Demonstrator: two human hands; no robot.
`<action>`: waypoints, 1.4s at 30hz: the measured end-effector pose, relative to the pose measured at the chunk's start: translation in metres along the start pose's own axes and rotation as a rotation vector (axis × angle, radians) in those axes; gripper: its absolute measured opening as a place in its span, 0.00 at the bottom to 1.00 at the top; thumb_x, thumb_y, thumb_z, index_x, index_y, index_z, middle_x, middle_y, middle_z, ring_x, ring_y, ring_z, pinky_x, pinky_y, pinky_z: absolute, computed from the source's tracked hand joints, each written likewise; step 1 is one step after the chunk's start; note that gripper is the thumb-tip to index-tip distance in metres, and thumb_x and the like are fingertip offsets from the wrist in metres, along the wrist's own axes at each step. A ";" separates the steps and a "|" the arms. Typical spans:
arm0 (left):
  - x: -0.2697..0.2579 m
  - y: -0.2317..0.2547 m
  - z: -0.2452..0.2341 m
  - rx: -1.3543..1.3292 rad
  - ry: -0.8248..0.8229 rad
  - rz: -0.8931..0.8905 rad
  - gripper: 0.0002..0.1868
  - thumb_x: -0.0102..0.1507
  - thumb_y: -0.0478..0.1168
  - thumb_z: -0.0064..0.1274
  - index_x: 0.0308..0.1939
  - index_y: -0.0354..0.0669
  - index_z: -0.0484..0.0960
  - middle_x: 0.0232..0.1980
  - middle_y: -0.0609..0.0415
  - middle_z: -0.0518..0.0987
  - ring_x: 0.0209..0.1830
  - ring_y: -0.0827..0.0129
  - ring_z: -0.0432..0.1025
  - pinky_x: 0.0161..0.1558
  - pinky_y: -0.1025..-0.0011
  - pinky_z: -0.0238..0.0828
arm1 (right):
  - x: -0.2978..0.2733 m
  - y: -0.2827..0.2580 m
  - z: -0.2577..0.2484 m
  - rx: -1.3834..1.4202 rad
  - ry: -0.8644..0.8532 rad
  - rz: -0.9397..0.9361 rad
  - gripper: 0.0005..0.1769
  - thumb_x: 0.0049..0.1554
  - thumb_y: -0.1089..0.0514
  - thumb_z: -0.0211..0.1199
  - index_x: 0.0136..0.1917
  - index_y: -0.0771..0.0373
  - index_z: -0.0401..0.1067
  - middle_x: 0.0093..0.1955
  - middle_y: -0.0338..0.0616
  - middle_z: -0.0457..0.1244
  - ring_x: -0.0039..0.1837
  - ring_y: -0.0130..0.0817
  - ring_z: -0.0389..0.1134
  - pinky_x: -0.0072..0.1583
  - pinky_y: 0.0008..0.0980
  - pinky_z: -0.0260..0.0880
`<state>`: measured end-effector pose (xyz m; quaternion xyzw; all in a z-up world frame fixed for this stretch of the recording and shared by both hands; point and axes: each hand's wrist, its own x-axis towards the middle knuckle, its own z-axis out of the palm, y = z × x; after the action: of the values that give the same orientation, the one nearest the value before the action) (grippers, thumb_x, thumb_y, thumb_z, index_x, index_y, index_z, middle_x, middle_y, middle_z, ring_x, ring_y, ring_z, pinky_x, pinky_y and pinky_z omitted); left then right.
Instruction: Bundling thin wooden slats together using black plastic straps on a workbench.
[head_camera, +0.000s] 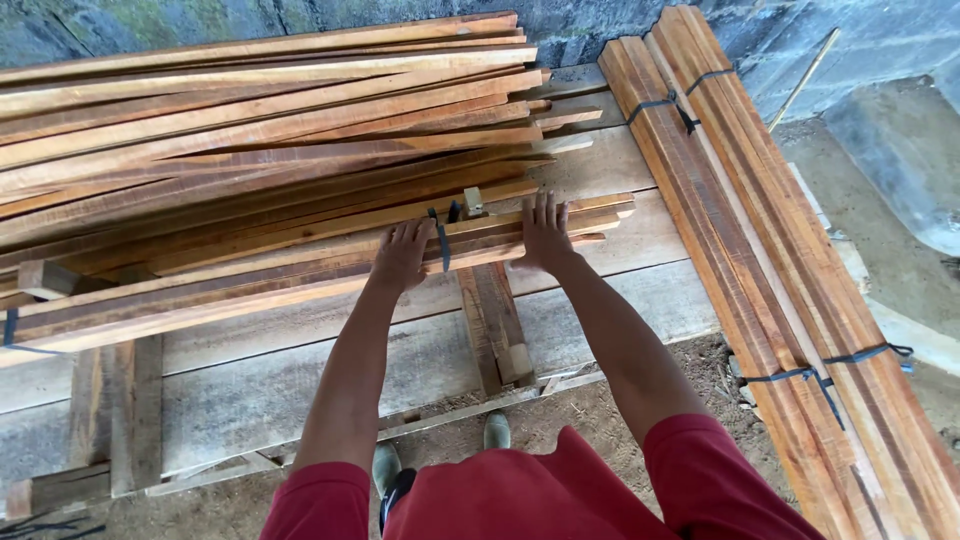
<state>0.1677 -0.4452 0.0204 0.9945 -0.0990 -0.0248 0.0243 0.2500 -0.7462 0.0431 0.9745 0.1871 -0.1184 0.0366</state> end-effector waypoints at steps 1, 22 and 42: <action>-0.007 -0.008 0.002 0.000 0.004 0.008 0.53 0.55 0.46 0.72 0.75 0.54 0.51 0.74 0.48 0.61 0.78 0.56 0.56 0.74 0.52 0.49 | -0.007 -0.011 -0.006 -0.001 0.003 0.008 0.78 0.44 0.25 0.74 0.86 0.62 0.31 0.87 0.69 0.26 0.87 0.62 0.21 0.82 0.64 0.19; -0.210 -0.336 0.038 0.118 0.143 -0.299 0.58 0.46 0.59 0.73 0.76 0.60 0.59 0.75 0.49 0.64 0.78 0.54 0.57 0.78 0.46 0.45 | -0.002 -0.270 -0.002 -0.051 0.070 -0.183 0.77 0.41 0.25 0.77 0.87 0.55 0.38 0.85 0.63 0.39 0.87 0.60 0.29 0.81 0.61 0.21; -0.210 -0.316 0.021 0.053 0.177 -0.312 0.53 0.47 0.51 0.76 0.69 0.55 0.60 0.62 0.49 0.70 0.68 0.51 0.65 0.77 0.47 0.43 | 0.014 -0.274 -0.006 0.065 0.101 -0.049 0.63 0.38 0.20 0.74 0.77 0.43 0.51 0.75 0.47 0.51 0.81 0.50 0.45 0.81 0.60 0.23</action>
<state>0.0226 -0.0954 -0.0081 0.9963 0.0586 0.0621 0.0027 0.1619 -0.4864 0.0375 0.9751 0.2084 -0.0758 -0.0076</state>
